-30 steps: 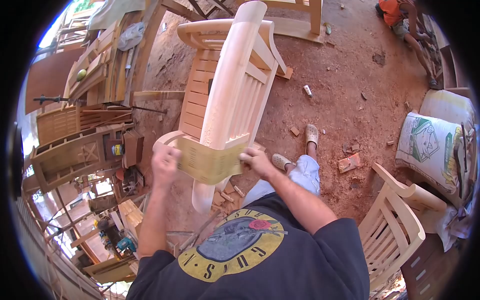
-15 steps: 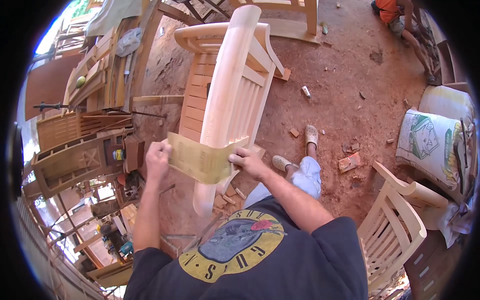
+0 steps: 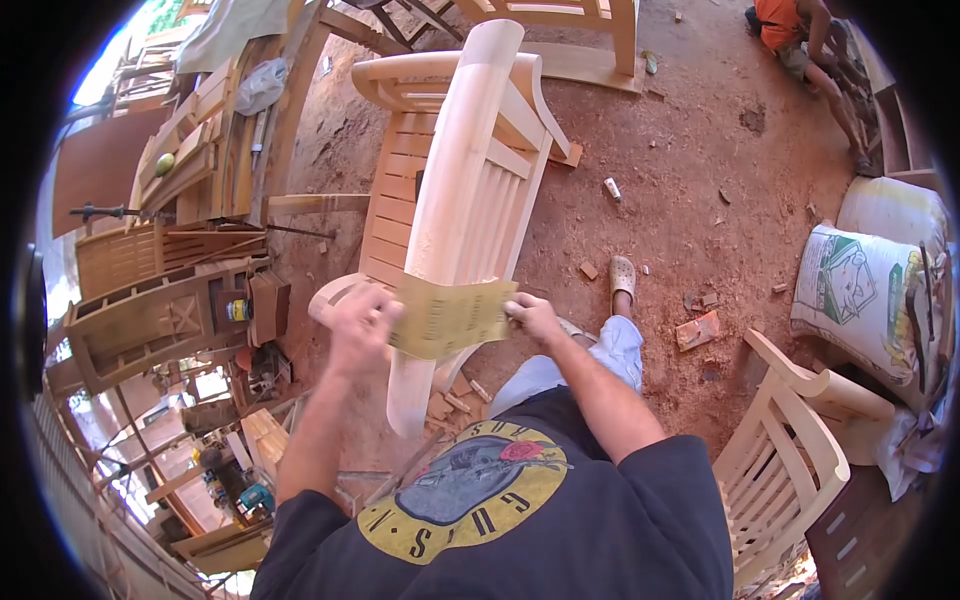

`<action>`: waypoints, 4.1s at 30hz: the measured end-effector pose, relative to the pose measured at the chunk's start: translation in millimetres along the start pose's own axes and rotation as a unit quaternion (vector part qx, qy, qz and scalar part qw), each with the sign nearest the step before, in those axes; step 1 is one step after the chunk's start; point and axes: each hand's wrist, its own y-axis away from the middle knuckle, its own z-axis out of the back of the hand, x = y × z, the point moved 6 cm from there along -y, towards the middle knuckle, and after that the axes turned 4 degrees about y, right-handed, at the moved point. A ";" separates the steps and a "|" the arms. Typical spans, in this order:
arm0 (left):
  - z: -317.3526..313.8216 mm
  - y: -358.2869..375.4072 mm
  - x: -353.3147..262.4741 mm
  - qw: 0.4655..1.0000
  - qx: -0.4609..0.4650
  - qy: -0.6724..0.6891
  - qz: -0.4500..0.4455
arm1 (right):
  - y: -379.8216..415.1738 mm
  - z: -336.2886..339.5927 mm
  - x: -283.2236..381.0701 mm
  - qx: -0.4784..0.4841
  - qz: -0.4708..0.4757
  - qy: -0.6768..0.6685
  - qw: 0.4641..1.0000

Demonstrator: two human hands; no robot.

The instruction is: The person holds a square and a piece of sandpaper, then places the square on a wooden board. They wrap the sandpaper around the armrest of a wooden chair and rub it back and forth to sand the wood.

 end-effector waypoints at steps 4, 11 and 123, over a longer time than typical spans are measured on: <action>28.0 -9.0 8.6 0.994 -0.077 -0.080 -0.017 | 14.1 -22.2 44.1 0.033 0.004 -0.041 0.999; 10.5 -17.3 -8.2 0.998 -0.020 -0.054 -0.028 | -9.4 0.8 17.3 -0.033 0.041 -0.010 0.999; 39.1 -167.2 -24.0 0.969 -0.160 -0.183 -0.043 | -25.8 15.8 215.7 0.015 0.096 -0.014 0.995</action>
